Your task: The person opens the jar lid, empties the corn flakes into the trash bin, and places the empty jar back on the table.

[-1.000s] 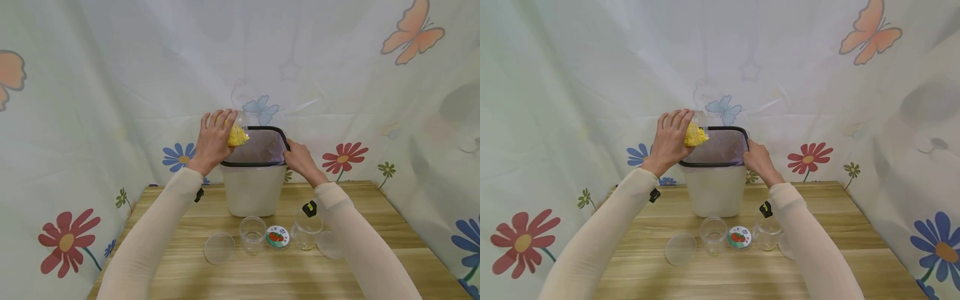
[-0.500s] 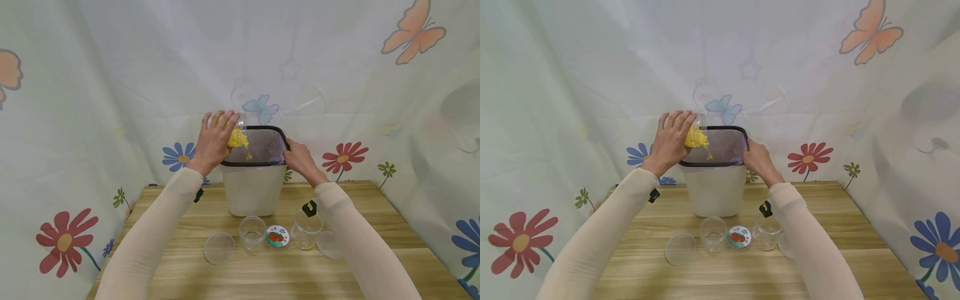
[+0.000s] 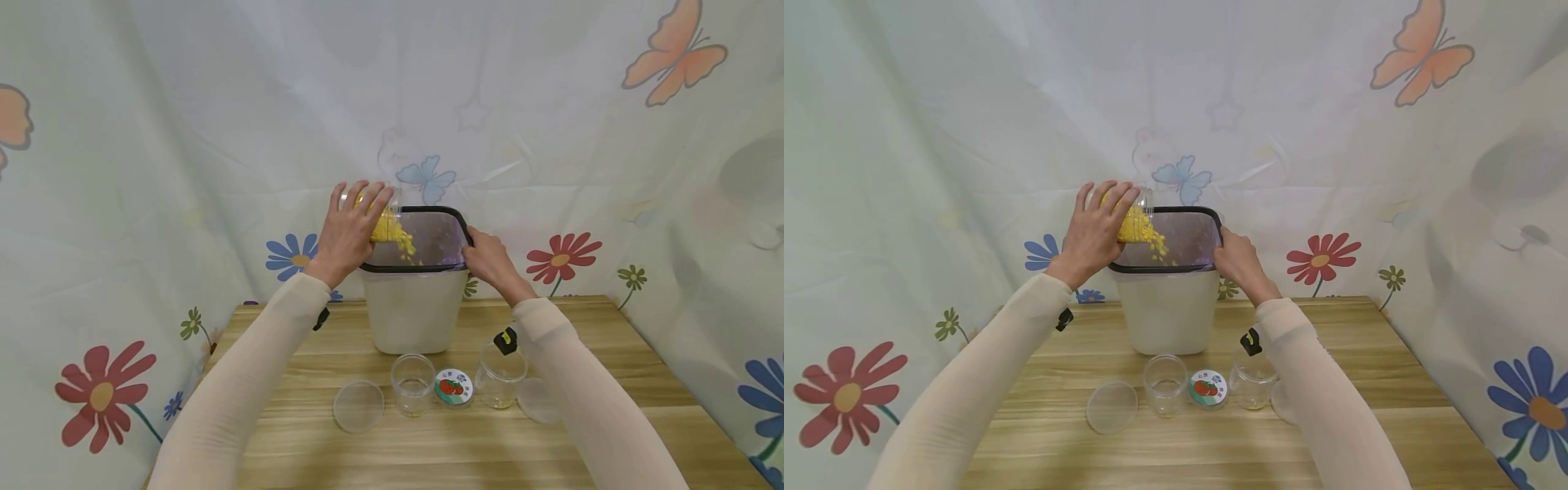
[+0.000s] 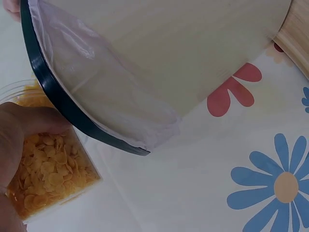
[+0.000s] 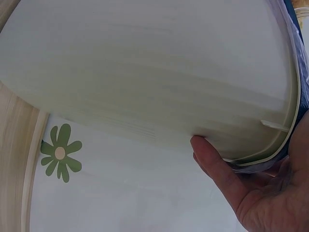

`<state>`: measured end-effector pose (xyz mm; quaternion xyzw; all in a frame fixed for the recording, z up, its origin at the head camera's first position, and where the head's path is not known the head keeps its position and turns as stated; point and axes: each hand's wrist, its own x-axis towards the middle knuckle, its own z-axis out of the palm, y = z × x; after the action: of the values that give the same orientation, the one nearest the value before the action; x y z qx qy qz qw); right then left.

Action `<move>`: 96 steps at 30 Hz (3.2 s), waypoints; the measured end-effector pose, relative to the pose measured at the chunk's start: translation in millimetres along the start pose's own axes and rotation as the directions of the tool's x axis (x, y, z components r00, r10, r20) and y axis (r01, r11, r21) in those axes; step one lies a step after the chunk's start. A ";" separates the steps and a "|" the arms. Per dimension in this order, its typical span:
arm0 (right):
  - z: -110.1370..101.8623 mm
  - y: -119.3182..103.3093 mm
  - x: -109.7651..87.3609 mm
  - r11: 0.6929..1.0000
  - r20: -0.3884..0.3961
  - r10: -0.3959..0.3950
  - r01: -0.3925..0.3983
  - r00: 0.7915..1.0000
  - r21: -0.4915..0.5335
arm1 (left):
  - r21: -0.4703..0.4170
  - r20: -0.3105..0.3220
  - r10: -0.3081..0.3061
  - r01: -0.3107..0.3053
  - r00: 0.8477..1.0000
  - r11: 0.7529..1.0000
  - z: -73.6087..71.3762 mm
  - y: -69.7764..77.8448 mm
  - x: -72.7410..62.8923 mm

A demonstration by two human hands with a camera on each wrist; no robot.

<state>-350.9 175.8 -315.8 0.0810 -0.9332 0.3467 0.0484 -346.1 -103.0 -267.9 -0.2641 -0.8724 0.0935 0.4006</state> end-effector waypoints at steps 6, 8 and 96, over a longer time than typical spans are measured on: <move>0.0 -0.1 -0.3 1.000 0.006 0.002 -0.002 1.000 0.002 | 0.014 0.003 0.017 -0.017 1.000 1.000 0.4 0.1 0.0; -0.2 -0.4 -1.0 1.000 0.005 0.004 -0.004 1.000 0.003 | 0.020 0.004 0.023 -0.023 1.000 1.000 0.7 0.4 0.2; 2.3 0.4 0.2 1.000 -0.014 -0.009 0.009 1.000 0.003 | 0.223 0.092 0.126 -0.144 0.988 0.964 2.1 3.5 6.2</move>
<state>-351.2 174.6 -317.8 0.0831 -0.9319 0.3486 0.0563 -349.7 -96.7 -266.6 -0.2713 -0.8506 0.2304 0.3870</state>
